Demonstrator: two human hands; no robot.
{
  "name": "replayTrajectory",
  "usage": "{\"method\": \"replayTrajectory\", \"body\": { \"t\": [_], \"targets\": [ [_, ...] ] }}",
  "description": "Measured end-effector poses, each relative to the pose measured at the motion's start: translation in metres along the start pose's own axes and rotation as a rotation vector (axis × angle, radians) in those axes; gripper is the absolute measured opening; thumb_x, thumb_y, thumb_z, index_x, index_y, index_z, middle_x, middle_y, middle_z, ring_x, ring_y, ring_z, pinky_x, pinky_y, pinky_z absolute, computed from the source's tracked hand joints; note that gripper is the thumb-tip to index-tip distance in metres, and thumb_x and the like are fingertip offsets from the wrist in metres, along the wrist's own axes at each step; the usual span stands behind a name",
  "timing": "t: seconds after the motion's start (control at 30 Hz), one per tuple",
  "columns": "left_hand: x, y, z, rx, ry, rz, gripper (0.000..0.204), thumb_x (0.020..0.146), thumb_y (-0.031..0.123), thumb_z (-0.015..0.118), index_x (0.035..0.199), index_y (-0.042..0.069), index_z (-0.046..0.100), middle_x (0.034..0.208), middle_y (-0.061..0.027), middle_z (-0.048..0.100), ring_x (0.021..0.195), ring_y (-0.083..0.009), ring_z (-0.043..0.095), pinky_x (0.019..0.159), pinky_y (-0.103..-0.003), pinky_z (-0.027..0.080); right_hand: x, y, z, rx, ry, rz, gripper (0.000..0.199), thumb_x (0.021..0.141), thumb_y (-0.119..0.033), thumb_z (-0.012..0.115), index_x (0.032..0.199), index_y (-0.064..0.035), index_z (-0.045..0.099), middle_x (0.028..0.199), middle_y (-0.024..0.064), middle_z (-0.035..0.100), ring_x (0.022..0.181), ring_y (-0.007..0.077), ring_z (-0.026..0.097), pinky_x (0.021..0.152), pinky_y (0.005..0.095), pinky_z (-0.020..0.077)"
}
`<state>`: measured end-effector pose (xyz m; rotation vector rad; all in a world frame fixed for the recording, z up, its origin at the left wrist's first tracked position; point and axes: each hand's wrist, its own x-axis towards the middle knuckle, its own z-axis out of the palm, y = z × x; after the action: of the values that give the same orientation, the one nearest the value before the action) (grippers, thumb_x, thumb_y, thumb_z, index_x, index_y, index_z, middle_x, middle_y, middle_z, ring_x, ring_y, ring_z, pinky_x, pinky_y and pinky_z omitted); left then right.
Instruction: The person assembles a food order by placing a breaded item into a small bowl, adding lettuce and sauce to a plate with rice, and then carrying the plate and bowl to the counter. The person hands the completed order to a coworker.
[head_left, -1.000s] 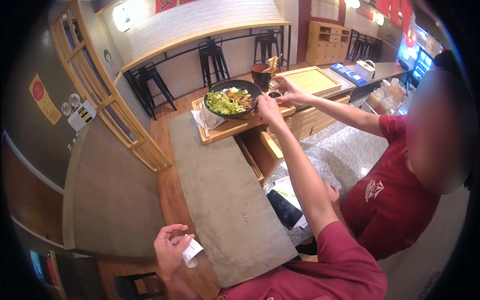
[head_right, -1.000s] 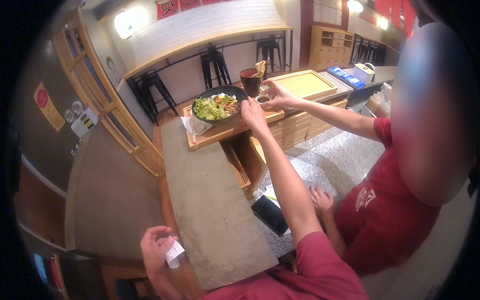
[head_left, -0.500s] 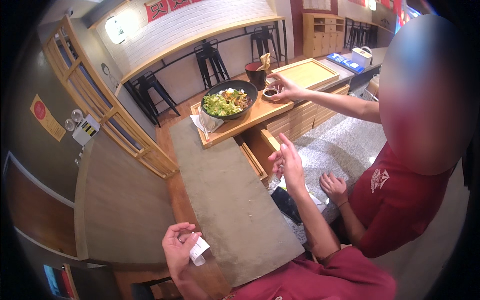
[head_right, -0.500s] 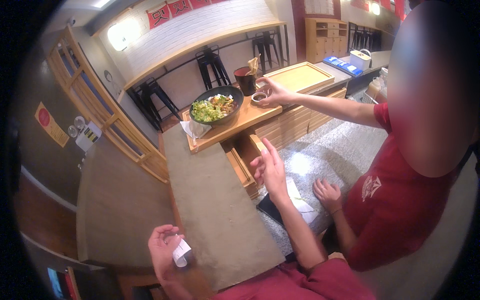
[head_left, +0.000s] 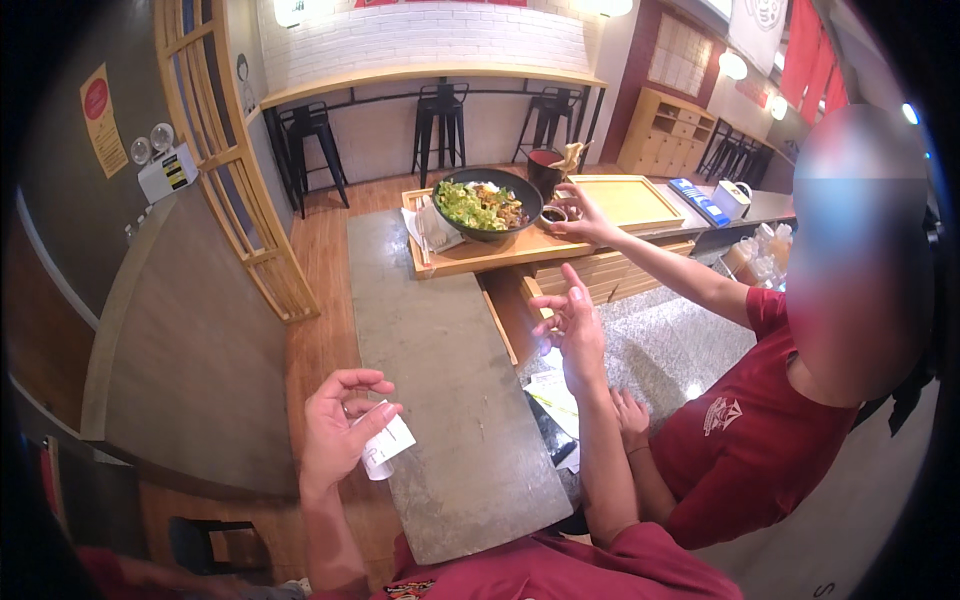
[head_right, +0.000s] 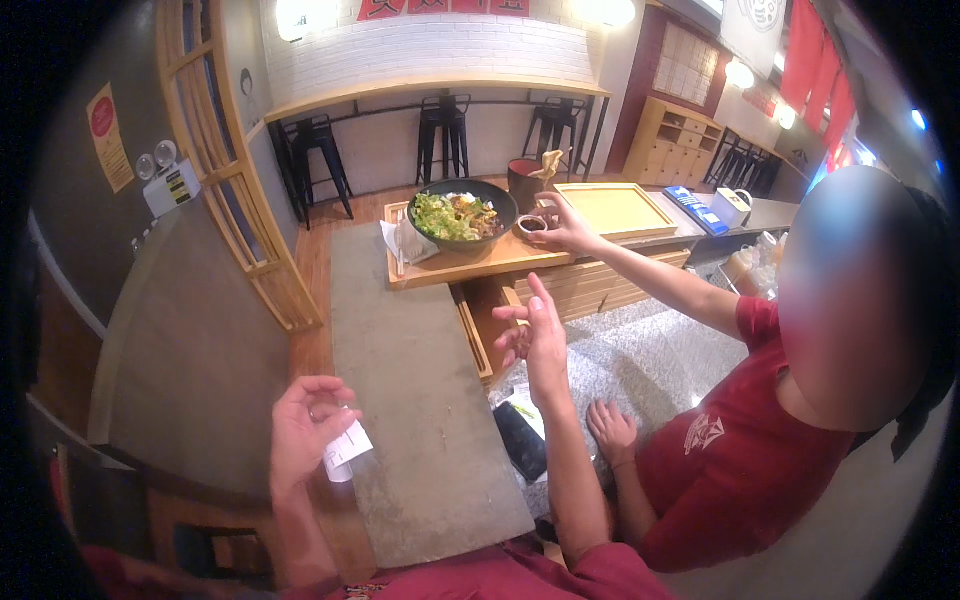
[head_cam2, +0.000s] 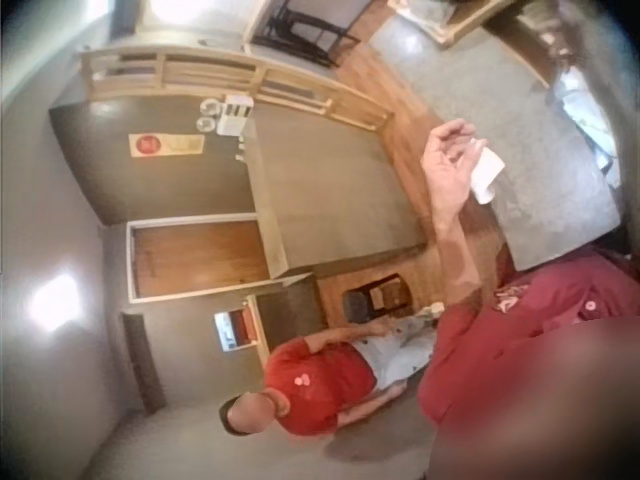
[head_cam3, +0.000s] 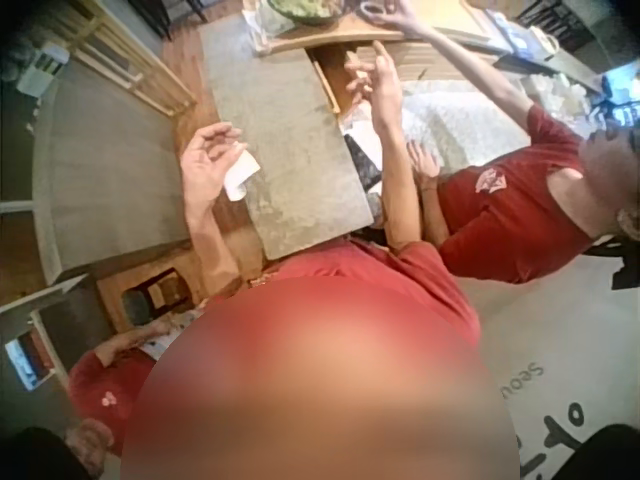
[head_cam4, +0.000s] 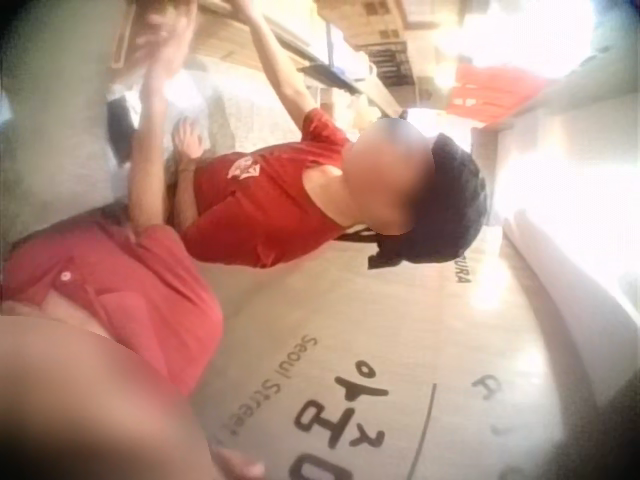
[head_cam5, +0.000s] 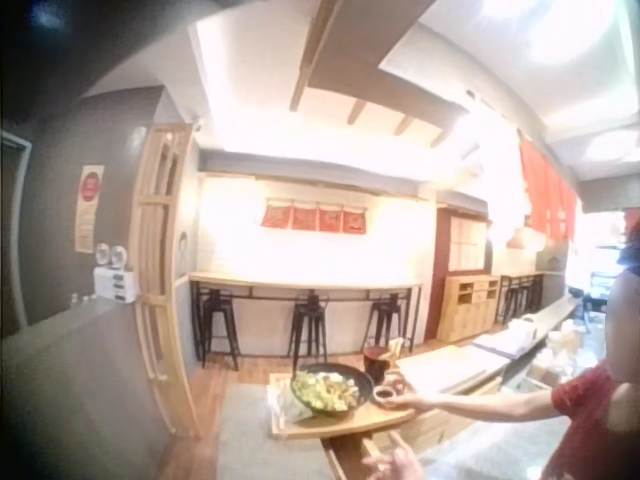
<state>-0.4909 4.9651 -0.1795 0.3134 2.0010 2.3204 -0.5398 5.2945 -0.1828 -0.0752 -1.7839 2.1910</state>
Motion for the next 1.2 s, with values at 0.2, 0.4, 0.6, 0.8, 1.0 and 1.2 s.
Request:
{"method": "replayTrajectory", "body": {
  "t": [0.2, 0.4, 0.6, 0.8, 1.0, 1.2],
  "targets": [
    [0.010, 0.007, 0.000, 0.046, -0.051, 0.021, 0.040, 0.088, -0.003, 0.079, 0.123, -0.003, 0.060, 0.116, -0.0145, 0.068, 0.093, -0.0169, 0.074, 0.079, -0.028, 0.062, -0.028, 0.000, 0.003, -0.033, -0.029, 0.052, 0.072, 0.109, -0.050, 0.043, 0.163, -0.0045, 0.026, 0.109, 0.0136, 0.069, 0.075, 0.0133, 0.065, 0.054, 0.0244, 0.0492],
    [0.011, -0.016, -0.033, -0.047, -0.114, -0.074, 0.039, 0.090, -0.005, 0.076, 0.125, -0.001, 0.060, 0.116, -0.0122, 0.068, 0.092, -0.0163, 0.075, 0.077, -0.028, 0.063, -0.080, -0.029, 0.019, -0.235, -0.380, 0.110, 0.060, 0.113, -0.041, 0.039, 0.159, -0.0025, 0.036, 0.112, 0.0114, 0.069, 0.078, 0.0116, 0.063, 0.060, 0.0223, 0.0506],
    [0.029, -0.061, -0.140, -0.186, -0.158, -0.229, 0.041, 0.090, -0.003, 0.076, 0.127, -0.002, 0.059, 0.118, -0.0124, 0.068, 0.090, -0.0152, 0.074, 0.075, -0.028, 0.062, -0.121, -0.056, 0.084, -0.842, -0.588, 0.023, 0.069, 0.112, -0.051, 0.035, 0.153, 0.0034, 0.045, 0.110, 0.0139, 0.072, 0.077, 0.0150, 0.068, 0.065, 0.0270, 0.0539],
    [0.042, -0.117, -0.259, -0.064, -0.058, -0.363, 0.046, 0.086, -0.001, 0.081, 0.127, 0.000, 0.061, 0.114, -0.0117, 0.070, 0.098, -0.0144, 0.069, 0.081, -0.030, 0.057, -0.112, -0.062, 0.176, -0.910, -0.684, 0.357, 0.055, 0.111, -0.042, 0.044, 0.152, -0.0055, 0.049, 0.108, 0.0132, 0.073, 0.095, 0.0291, 0.069, 0.089, 0.0379, 0.0526],
    [0.032, -0.138, -0.360, 0.042, 0.026, -0.571, 0.051, 0.083, -0.002, 0.082, 0.129, 0.001, 0.060, 0.116, -0.0119, 0.070, 0.097, -0.0151, 0.068, 0.084, -0.029, 0.055, -0.089, -0.005, 0.216, -0.589, -0.463, 0.444, 0.034, 0.110, -0.028, 0.051, 0.124, -0.0036, 0.071, 0.091, 0.0073, 0.075, 0.079, 0.0134, 0.069, 0.077, 0.0311, 0.0549],
    [0.118, -0.156, -0.407, 0.160, -0.073, -0.653, 0.052, 0.080, -0.007, 0.082, 0.127, 0.000, 0.060, 0.115, -0.0133, 0.070, 0.094, -0.0156, 0.068, 0.080, -0.028, 0.057, -0.087, 0.056, 0.254, -0.588, -0.041, 0.092, 0.017, 0.101, -0.017, 0.067, 0.104, -0.0026, 0.074, 0.081, 0.0078, 0.074, 0.071, 0.0118, 0.069, 0.064, 0.0280, 0.0533]
  ]
}}
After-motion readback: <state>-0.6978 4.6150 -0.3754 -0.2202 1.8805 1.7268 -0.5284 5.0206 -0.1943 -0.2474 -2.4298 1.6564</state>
